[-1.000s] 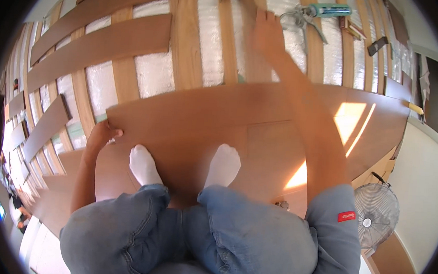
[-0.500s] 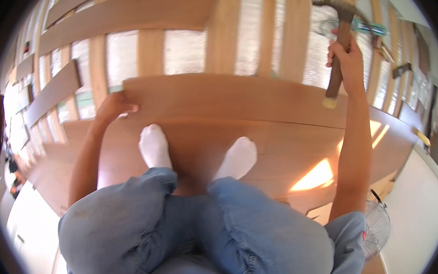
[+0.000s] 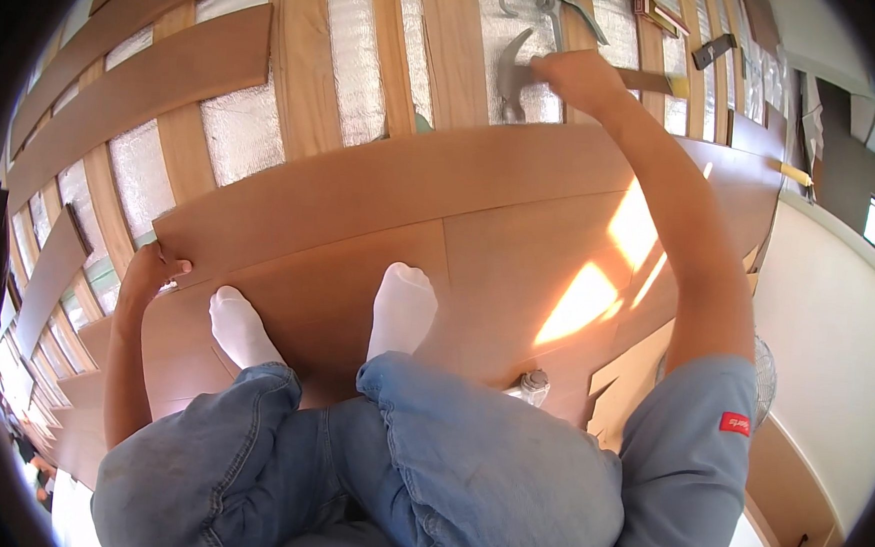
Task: The person installs wood flooring planks by applying adhesive with a caulk gun, positioning the planks by hand, and securing them using a hammer and a pneumatic nailer.
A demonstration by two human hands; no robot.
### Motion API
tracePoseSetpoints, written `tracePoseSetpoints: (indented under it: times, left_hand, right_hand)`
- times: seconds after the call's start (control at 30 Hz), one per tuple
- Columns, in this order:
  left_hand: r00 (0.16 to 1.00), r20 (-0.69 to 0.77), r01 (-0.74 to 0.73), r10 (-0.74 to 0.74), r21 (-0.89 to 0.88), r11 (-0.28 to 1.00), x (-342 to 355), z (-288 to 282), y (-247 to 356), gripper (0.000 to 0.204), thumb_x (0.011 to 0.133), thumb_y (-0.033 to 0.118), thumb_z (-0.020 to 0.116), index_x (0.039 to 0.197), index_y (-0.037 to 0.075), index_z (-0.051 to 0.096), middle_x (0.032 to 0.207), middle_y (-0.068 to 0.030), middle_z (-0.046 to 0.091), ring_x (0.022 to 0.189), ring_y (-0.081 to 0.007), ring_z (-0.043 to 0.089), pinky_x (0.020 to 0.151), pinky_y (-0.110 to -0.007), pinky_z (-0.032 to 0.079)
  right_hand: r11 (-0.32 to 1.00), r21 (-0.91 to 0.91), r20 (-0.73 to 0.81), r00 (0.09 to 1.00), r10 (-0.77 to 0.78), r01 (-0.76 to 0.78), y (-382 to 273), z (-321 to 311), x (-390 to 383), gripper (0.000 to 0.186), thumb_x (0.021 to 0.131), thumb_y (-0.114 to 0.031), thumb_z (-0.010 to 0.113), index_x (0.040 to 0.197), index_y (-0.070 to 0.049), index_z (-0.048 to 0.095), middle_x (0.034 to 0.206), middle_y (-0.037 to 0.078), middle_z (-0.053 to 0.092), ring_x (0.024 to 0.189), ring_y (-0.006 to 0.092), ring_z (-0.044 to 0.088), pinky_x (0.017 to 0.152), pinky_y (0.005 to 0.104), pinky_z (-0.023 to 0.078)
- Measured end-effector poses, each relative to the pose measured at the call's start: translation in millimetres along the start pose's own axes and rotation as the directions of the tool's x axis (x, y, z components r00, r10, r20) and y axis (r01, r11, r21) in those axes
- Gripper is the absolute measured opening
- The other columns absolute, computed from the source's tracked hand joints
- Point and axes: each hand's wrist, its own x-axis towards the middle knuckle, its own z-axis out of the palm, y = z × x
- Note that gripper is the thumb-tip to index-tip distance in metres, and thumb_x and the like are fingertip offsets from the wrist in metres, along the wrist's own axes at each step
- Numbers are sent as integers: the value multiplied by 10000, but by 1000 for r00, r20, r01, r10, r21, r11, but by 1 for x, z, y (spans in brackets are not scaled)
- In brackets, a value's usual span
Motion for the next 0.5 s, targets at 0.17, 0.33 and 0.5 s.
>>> tracePoseSetpoints:
  times: [0.17, 0.33, 0.5]
  left_hand:
    - [996, -70, -63, 62, -14, 998, -7, 2, -3, 422, 718, 212, 931, 846, -51, 626, 703, -152, 576, 652, -240, 543, 638, -416, 472]
    - [996, -70, -57, 55, -15, 998, -4, 6, -14, 466, 730, 262, 936, 882, -60, 634, 724, -144, 595, 669, -247, 570, 652, -412, 484]
    - [996, -63, -57, 59, 35, 998, -6, 4, -16, 486, 735, 299, 940, 885, -51, 638, 713, -130, 579, 680, -229, 579, 651, -399, 484]
  right_hand:
    - [993, -15, 26, 993, 118, -117, -4, -5, 16, 185, 904, -74, 666, 1077, -130, 628, 969, 77, 734, 949, 338, 715, 785, 467, 573]
    - [999, 42, -88, 996, 31, -28, -13, 11, 3, 165, 910, -90, 673, 1060, -128, 615, 936, 78, 721, 933, 331, 713, 773, 458, 568]
    - [995, -7, -47, 994, 104, -104, -16, 0, 11, 167, 902, -87, 682, 1048, -119, 608, 936, 65, 714, 911, 322, 710, 748, 464, 563]
